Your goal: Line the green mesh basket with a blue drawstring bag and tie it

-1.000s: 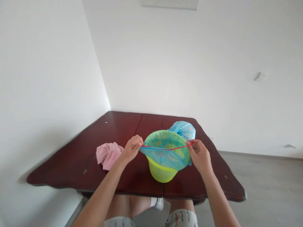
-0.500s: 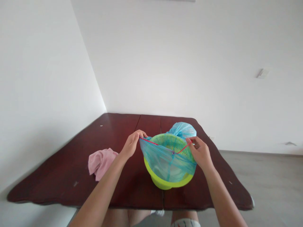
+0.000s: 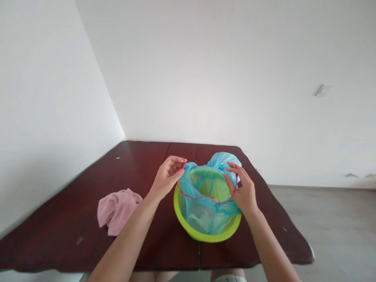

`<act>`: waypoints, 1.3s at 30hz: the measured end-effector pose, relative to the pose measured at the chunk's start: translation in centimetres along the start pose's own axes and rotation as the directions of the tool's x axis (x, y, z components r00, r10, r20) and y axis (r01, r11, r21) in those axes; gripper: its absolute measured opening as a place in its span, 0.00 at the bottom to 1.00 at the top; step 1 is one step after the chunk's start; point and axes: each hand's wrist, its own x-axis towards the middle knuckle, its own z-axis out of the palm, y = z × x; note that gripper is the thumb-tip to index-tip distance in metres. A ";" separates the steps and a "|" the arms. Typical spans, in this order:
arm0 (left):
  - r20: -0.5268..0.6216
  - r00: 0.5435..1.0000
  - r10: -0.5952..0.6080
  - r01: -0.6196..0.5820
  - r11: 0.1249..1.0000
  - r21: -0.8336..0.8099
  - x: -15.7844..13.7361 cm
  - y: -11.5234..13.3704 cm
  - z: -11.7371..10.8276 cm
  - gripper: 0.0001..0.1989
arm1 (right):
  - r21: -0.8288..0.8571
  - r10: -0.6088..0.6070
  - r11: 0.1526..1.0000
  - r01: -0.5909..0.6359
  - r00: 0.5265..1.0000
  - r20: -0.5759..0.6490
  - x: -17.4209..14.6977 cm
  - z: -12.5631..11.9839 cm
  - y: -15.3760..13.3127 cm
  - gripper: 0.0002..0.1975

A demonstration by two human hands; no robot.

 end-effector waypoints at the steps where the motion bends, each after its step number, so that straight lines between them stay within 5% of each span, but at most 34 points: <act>1: 0.019 1.000 -0.006 0.006 1.000 0.005 -0.1 0.1 -0.3 0.17 | 0.014 -0.008 1.000 0.009 0.999 -0.041 0.1 -0.1 -0.1 0.11; 4: 0.055 0.998 -0.028 0.019 0.987 0.158 -0.7 0.4 -1.6 0.11 | 0.063 -0.020 0.998 0.030 0.988 -0.151 0.5 -0.6 -0.8 0.13; 6: 0.051 0.997 -0.050 0.027 0.928 0.372 -1.1 0.7 -2.7 0.16 | 0.101 -0.031 0.993 0.054 0.976 -0.217 0.6 -1.0 -1.8 0.13; 9: 0.007 0.997 -0.079 0.055 0.749 0.660 -1.9 1.5 -4.4 0.25 | 0.154 -0.065 0.982 0.111 0.959 -0.275 0.4 -1.9 -3.8 0.09; 14: -0.087 0.962 -0.260 0.199 0.444 0.874 -3.3 4.0 -6.2 0.09 | 0.220 -0.084 0.959 0.179 0.920 -0.382 -1.4 -3.0 -7.0 0.08; 16: -0.106 0.960 -0.261 0.206 0.396 0.895 -3.6 5.1 -6.6 0.08 | 0.297 -0.008 0.941 0.163 0.888 -0.460 -2.2 -3.1 -7.8 0.09; 19: -0.108 0.972 -0.208 0.215 0.611 0.762 -3.9 6.7 -6.7 0.09 | 0.454 0.174 0.887 0.084 0.850 -0.497 -3.5 -3.2 -8.5 0.17; 21: -0.094 0.968 -0.234 0.247 0.811 0.531 -4.1 7.6 -6.5 0.07 | 0.555 0.288 0.832 0.021 0.838 -0.464 -4.3 -3.2 -8.7 0.20; 24: -0.101 0.974 -0.202 0.217 0.961 0.174 -4.8 8.8 -5.3 0.04 | 0.651 0.366 0.757 -0.057 0.862 -0.351 -5.1 -3.4 -8.7 0.20; 27: -0.199 0.979 -0.035 0.040 0.999 0.022 -5.5 10.2 -3.2 0.06 | 0.633 0.329 0.765 -0.122 0.918 -0.220 -5.0 -4.0 -9.1 0.18; 30: -0.197 0.971 0.137 -0.132 0.991 0.039 -5.7 11.9 -0.5 0.08 | 0.601 0.270 0.785 -0.149 0.956 -0.116 -3.5 -5.2 -10.4 0.14; 35: 0.137 0.968 0.210 -0.199 0.976 -0.091 -5.0 14.9 4.5 0.27 | 0.659 0.171 0.720 -0.216 0.976 0.133 1.5 -7.4 -14.5 0.19; 39: 0.355 0.925 0.134 -0.136 0.991 -0.018 -4.3 15.7 7.8 0.40 | 0.487 0.050 0.839 -0.242 0.926 0.373 5.4 -7.9 -18.0 0.21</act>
